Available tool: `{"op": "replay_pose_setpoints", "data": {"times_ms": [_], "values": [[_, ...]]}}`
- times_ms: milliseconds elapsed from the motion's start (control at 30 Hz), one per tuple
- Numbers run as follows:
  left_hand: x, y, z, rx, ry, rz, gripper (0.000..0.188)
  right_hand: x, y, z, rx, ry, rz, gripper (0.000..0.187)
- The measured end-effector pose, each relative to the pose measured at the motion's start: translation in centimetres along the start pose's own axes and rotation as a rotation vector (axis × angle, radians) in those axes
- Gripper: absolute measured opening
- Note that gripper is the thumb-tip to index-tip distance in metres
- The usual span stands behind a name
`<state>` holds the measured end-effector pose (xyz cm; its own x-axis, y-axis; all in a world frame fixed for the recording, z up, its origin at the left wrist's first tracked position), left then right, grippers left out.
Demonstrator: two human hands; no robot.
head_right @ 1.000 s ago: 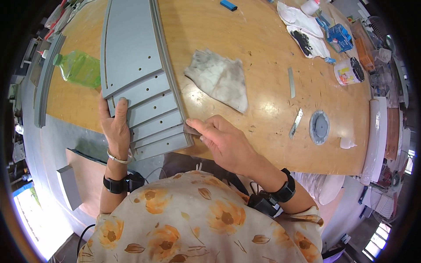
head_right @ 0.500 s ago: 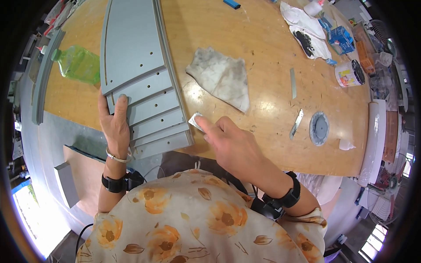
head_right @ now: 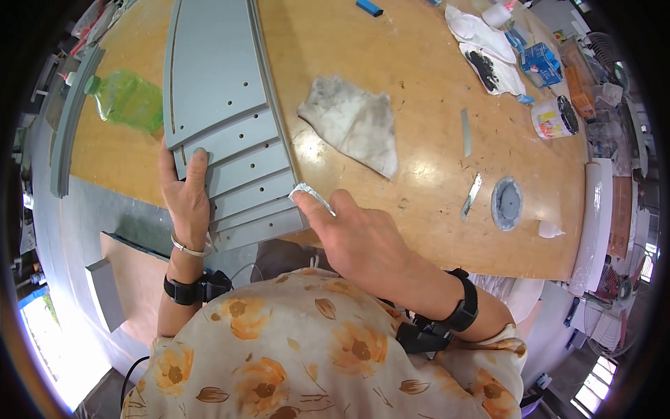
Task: Applying filler putty and cleaning the edges of grey furniture components using a scraper and a cloth.
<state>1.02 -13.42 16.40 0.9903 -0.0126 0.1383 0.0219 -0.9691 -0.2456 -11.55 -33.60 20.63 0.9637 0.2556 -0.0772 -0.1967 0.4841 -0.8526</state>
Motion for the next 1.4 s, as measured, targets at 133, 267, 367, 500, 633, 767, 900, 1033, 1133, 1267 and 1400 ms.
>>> {"op": "replay_pose_setpoints", "data": {"times_ms": [133, 267, 367, 500, 633, 767, 900, 1033, 1133, 1267, 1400], "values": [[-0.1, 0.0, -0.1, 0.022, -0.014, 0.005, 0.059, -0.2, 0.2, 0.2, 0.015, 0.020, 0.005, 0.040], [-0.1, 0.1, -0.3, 0.011, -0.018, -0.001, 0.061, -0.6, -0.3, 0.3, -0.021, 0.024, 0.057, 0.039], [-0.2, 0.0, 0.0, -0.033, -0.050, 0.010, 0.061, -0.1, -1.5, 0.6, 0.048, -0.011, -0.033, 0.040], [-0.2, 0.0, -0.1, -0.068, -0.056, 0.010, 0.061, 1.9, -3.8, 1.1, -0.020, 0.070, 0.076, 0.035], [-0.1, 0.1, -0.2, -0.060, -0.058, 0.019, 0.059, 2.7, -2.8, 0.8, -0.055, 0.058, 0.203, 0.030], [-0.1, 0.0, -0.5, -0.012, -0.026, -0.001, 0.058, 2.0, -2.5, 1.4, -0.082, 0.071, 0.211, 0.029], [0.0, 0.1, -0.4, 0.006, -0.015, 0.014, 0.059, 1.3, -2.4, 1.6, -0.014, 0.082, 0.235, 0.032], [-0.3, 0.0, 0.1, -0.031, -0.045, 0.008, 0.060, -0.1, -2.6, 0.5, 0.203, 0.110, 0.235, 0.038], [-0.3, 0.0, -0.2, -0.069, -0.058, 0.008, 0.061, -0.1, -2.3, -1.0, 0.290, 0.012, -0.068, 0.036], [-0.2, 0.3, 0.0, -0.072, -0.052, 0.007, 0.060, -0.3, -1.3, -1.2, 0.267, 0.046, -0.084, 0.036], [-0.2, 0.2, 0.0, -0.025, -0.021, -0.009, 0.058, -0.1, -0.6, -0.8, 0.241, 0.041, -0.080, 0.036]]}}
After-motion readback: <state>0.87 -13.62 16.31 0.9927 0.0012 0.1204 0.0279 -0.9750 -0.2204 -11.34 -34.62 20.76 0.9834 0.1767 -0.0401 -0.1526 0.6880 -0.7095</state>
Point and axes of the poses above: each hand's wrist, its own x-axis towards the middle knuckle, its own y-axis out of the palm, z = x × y, the point moved 1 cm from there along x, towards the middle knuckle, and after that the axes turned 5 degrees about -y, right-handed, at the moved point
